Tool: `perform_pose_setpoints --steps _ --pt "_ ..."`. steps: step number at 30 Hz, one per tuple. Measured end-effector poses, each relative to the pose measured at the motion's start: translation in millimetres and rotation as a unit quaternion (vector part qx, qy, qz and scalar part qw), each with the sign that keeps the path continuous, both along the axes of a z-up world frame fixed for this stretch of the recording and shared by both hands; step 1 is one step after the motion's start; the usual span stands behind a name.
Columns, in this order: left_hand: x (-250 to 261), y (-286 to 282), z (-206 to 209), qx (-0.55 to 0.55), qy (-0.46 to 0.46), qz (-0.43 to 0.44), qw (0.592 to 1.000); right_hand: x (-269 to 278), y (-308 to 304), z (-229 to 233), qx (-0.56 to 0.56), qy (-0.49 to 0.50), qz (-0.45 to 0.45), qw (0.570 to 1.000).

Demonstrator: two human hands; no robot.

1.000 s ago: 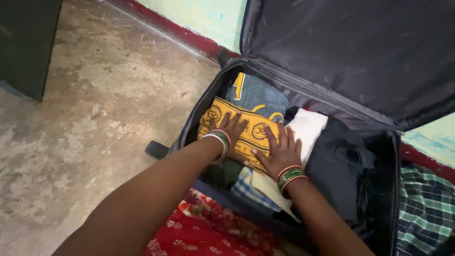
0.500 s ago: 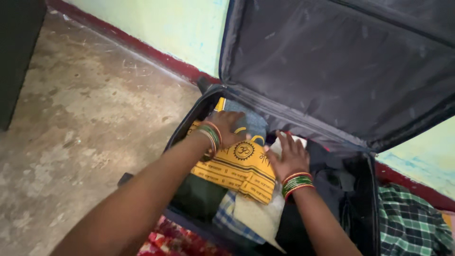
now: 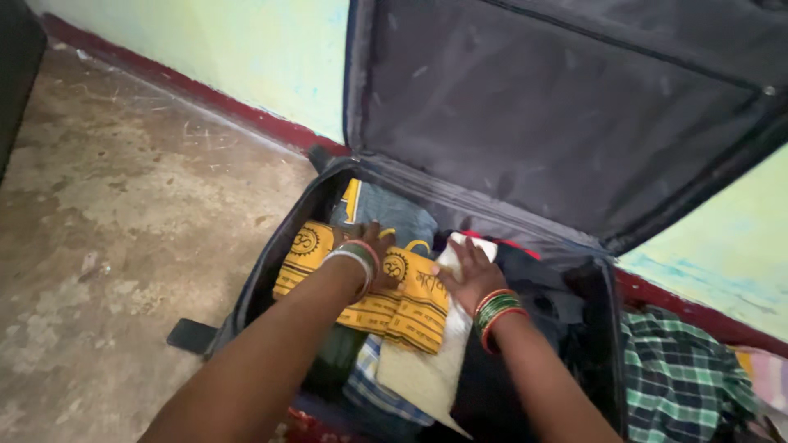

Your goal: The person folds clothes including a yellow garment, a patterned cloth, and a plaid shirt, then places them into a suitcase and zips it closed.

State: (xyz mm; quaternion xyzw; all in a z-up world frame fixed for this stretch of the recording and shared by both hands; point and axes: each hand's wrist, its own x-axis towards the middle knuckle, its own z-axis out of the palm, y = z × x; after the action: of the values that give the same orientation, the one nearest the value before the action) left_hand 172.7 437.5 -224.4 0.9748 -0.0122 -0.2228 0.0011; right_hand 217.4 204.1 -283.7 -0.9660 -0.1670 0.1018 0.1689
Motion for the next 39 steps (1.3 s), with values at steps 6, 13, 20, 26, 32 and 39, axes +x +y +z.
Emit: perform_pose_setpoints --steps 6,13,20,26,32,39 --pt "2.7 -49.2 -3.3 -0.143 -0.110 0.006 0.984 -38.1 -63.7 27.0 0.026 -0.165 -0.080 0.983" --pt "-23.3 -107.2 -19.0 -0.107 -0.067 -0.031 0.991 -58.4 -94.2 7.5 -0.119 -0.019 -0.184 0.975" --pt "-21.4 -109.3 -48.6 -0.080 -0.086 -0.027 0.993 -48.6 -104.2 -24.2 -0.082 0.045 -0.182 0.979" --pt "11.2 -114.6 -63.2 -0.135 -0.076 0.031 0.987 -48.0 -129.4 -25.2 0.024 -0.026 -0.178 0.983" --pt "-22.8 -156.9 -52.4 -0.248 -0.166 0.010 0.954 -83.5 -132.1 -37.6 0.039 0.026 -0.283 0.958" --pt "-53.6 -174.9 -61.9 -0.134 -0.158 -0.052 0.977 -98.2 -116.7 -32.8 0.022 0.043 -0.296 0.954"
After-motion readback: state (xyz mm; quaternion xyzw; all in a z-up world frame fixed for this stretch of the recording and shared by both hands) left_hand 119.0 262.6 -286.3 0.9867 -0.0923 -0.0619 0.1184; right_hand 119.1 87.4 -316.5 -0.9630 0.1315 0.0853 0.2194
